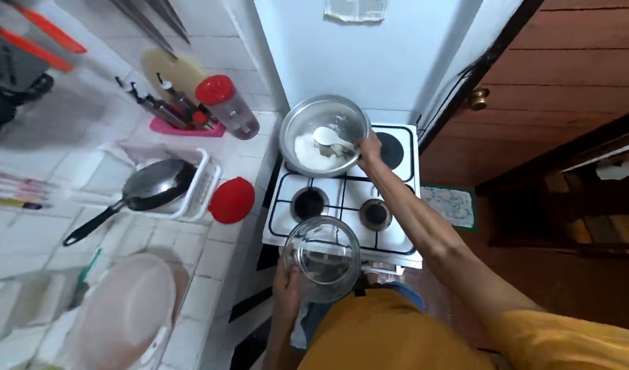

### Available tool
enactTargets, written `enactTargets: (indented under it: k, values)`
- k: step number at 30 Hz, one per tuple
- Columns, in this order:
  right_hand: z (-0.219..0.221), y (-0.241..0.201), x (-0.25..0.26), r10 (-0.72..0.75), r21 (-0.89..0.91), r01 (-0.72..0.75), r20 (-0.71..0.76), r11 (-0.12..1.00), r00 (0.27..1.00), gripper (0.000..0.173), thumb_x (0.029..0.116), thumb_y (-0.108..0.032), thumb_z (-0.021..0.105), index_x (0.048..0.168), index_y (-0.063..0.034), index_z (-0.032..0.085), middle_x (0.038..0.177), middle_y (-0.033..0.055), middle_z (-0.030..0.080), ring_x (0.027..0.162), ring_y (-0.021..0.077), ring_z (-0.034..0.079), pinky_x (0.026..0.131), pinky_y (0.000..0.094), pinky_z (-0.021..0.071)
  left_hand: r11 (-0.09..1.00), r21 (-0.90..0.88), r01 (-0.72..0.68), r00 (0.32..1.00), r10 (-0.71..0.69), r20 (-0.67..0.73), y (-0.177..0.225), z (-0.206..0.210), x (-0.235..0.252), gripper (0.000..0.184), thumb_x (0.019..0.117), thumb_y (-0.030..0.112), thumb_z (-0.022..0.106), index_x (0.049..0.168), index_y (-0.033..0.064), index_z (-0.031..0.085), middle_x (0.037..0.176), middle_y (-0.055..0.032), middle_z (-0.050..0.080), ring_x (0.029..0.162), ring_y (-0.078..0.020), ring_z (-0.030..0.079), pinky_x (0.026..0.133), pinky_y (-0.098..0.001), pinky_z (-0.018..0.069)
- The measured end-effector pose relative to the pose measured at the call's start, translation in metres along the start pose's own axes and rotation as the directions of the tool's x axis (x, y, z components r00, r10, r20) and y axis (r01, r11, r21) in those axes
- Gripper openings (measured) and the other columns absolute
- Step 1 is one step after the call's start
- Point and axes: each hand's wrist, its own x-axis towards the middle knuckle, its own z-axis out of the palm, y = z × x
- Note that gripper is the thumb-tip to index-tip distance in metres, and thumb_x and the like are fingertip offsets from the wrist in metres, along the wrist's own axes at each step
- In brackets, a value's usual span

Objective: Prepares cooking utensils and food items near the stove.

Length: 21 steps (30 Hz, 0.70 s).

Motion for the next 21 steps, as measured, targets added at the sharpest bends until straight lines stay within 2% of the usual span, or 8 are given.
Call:
enactTargets:
  k: [4,7,9,11,12,13,17,21]
  values:
    - [-0.081,-0.037,-0.045,-0.076,-0.008,0.076,-0.013,0.997,0.997,0.07,0.0823,0.012,0.054,0.148,-0.0098,0.044,0.125,0.0172,0.061,0.097,0.0254,0.067,0.076,0.0468,0.0595,0.993,0.114,0.007,0.997,-0.015,0.071,0.008,-0.035,0.037,0.052,0.1062,0.008,0.039,0.158,0.0056,0.034,0.135,-0.0234,0.06,0.08,-0.0305,0.075,0.065,-0.0466,0.0645]
    - [-0.148,-0.059,-0.103,-0.085,-0.071,0.075,-0.154,0.995,0.984,0.064,0.0886,0.004,0.053,0.149,-0.0178,0.042,0.12,0.0116,0.063,0.093,0.0214,0.067,0.074,0.0447,0.0585,0.982,0.178,-0.057,0.987,0.029,0.158,0.019,-0.045,0.083,0.05,0.1067,0.01,0.041,0.156,0.0059,0.037,0.141,-0.0212,0.058,0.081,-0.0264,0.073,0.067,-0.044,0.0626]
    - [-0.183,-0.06,-0.139,-0.126,-0.077,0.107,-0.299,0.991,0.946,0.065,0.0906,0.005,0.051,0.15,-0.0192,0.041,0.119,0.01,0.064,0.093,0.0199,0.068,0.074,0.0436,0.0596,0.97,0.213,-0.118,0.973,0.07,0.222,0.036,-0.036,0.118,0.049,0.1075,0.012,0.044,0.155,0.0041,0.039,0.146,-0.0218,0.053,0.095,-0.0272,0.072,0.076,-0.0445,0.0626]
    - [-0.207,-0.052,-0.176,-0.177,-0.076,0.159,-0.451,0.984,0.875,0.068,0.0873,0.009,0.051,0.15,-0.0163,0.042,0.122,0.0111,0.064,0.095,0.0204,0.069,0.074,0.0438,0.0607,0.942,0.256,-0.215,0.939,0.128,0.319,0.059,-0.015,0.156,0.05,0.1072,0.014,0.045,0.155,0.0013,0.038,0.154,-0.0218,0.047,0.125,-0.0298,0.06,0.101,-0.0475,0.0516]
    - [-0.213,-0.046,-0.195,-0.193,-0.08,0.177,-0.515,0.981,0.835,0.069,0.0858,0.01,0.05,0.149,-0.015,0.042,0.122,0.011,0.063,0.095,0.0195,0.069,0.074,0.0425,0.0614,0.921,0.276,-0.274,0.917,0.164,0.363,0.071,0.001,0.176,0.051,0.1069,0.015,0.046,0.155,0.0,0.039,0.154,-0.0231,0.047,0.133,-0.0321,0.055,0.108,-0.0494,0.0468]
    - [-0.217,-0.038,-0.212,-0.195,-0.079,0.184,-0.575,0.98,0.794,0.07,0.0846,0.011,0.05,0.149,-0.0141,0.042,0.122,0.0114,0.063,0.095,0.0192,0.069,0.074,0.0416,0.0613,0.898,0.303,-0.319,0.899,0.185,0.397,0.083,0.02,0.194,0.051,0.1071,0.016,0.046,0.155,0.0001,0.038,0.149,-0.0256,0.05,0.132,-0.0347,0.056,0.108,-0.0513,0.0464]
    - [-0.216,-0.003,-0.268,-0.13,-0.003,0.185,-0.723,0.983,0.678,0.069,0.0842,0.013,0.048,0.149,-0.0104,0.039,0.122,0.0121,0.06,0.094,0.0173,0.069,0.072,0.0383,0.0615,0.854,0.345,-0.39,0.837,0.173,0.519,0.116,0.105,0.257,0.052,0.1079,0.017,0.048,0.157,0.0078,0.033,0.132,-0.0318,0.058,0.106,-0.0448,0.066,0.087,-0.0611,0.0553]
    - [-0.199,0.026,-0.289,-0.038,0.115,0.185,-0.745,0.976,0.666,0.069,0.085,0.015,0.047,0.15,-0.0076,0.037,0.119,0.0133,0.062,0.091,0.0184,0.07,0.071,0.0382,0.0624,0.842,0.364,-0.398,0.798,0.123,0.59,0.137,0.18,0.286,0.051,0.1061,0.011,0.043,0.156,0.0076,0.032,0.122,-0.0326,0.063,0.09,-0.0443,0.071,0.077,-0.0607,0.0592]
